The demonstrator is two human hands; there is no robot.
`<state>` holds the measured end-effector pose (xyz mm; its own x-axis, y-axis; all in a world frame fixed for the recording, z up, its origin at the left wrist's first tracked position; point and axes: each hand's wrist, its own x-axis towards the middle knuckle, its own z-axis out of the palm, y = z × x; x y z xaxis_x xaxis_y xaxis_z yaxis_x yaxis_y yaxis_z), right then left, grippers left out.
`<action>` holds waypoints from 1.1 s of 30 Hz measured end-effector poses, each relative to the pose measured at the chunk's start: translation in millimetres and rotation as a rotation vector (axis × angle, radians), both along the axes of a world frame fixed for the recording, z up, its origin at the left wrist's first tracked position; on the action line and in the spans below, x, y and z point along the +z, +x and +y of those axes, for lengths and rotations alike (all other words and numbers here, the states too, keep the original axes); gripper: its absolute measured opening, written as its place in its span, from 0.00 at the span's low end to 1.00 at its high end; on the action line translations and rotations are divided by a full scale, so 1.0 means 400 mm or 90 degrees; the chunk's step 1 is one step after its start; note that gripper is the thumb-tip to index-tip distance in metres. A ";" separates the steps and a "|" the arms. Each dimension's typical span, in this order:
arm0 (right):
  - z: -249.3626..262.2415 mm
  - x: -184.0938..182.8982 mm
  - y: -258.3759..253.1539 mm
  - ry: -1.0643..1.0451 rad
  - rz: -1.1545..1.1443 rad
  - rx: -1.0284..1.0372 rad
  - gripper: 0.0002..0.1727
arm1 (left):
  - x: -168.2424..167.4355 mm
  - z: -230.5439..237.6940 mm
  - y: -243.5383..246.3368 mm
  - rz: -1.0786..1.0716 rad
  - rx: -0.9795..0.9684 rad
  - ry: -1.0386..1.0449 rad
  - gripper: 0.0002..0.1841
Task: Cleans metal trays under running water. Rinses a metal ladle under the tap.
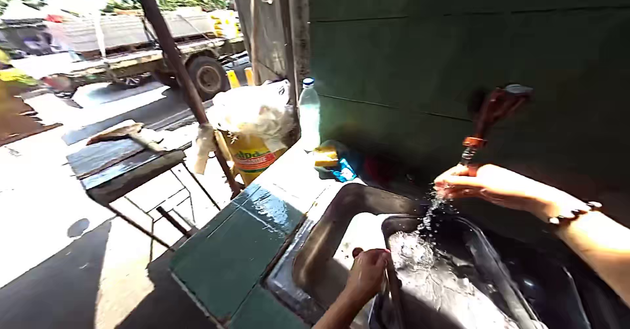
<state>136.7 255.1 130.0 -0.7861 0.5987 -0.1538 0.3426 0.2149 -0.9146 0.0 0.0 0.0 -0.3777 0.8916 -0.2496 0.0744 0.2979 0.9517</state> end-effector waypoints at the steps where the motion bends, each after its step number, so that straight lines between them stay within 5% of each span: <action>1: -0.015 -0.008 0.003 0.007 0.043 -0.022 0.12 | 0.005 0.070 0.023 -0.123 0.034 -0.002 0.16; 3: -0.062 -0.028 0.007 -0.004 0.116 -0.077 0.12 | 0.037 0.198 0.056 -0.354 0.080 -0.012 0.13; 6: -0.149 -0.063 0.035 -0.021 0.141 -0.166 0.12 | 0.095 0.328 0.086 -0.492 0.062 0.003 0.13; 10: -0.170 -0.158 0.150 0.261 -0.028 -0.128 0.14 | 0.163 0.415 0.140 -0.534 -0.039 -0.024 0.25; 12: -0.180 -0.155 0.200 0.361 -0.254 -0.131 0.19 | 0.148 0.448 0.170 -0.369 -0.061 -0.023 0.24; 15: -0.181 -0.154 0.253 0.271 -0.624 -0.144 0.28 | 0.079 0.462 0.150 0.289 -0.178 -0.079 0.16; 18: -0.176 -0.223 0.333 0.127 -0.693 -0.170 0.27 | -0.033 0.436 0.078 0.625 -0.304 -0.166 0.22; 24: -0.140 -0.291 0.392 0.103 -0.579 -0.192 0.23 | -0.054 0.450 -0.015 0.602 -0.328 -0.107 0.17; 33: -0.129 -0.292 0.352 0.124 -0.545 -0.221 0.23 | 0.116 0.465 -0.051 0.651 -0.462 -0.371 0.25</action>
<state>277.4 203.6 13.1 -0.2250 0.8542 -0.4688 0.9549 0.0975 -0.2806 -20.3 186.0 46.4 -0.1179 0.8292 -0.5464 0.9651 0.2251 0.1334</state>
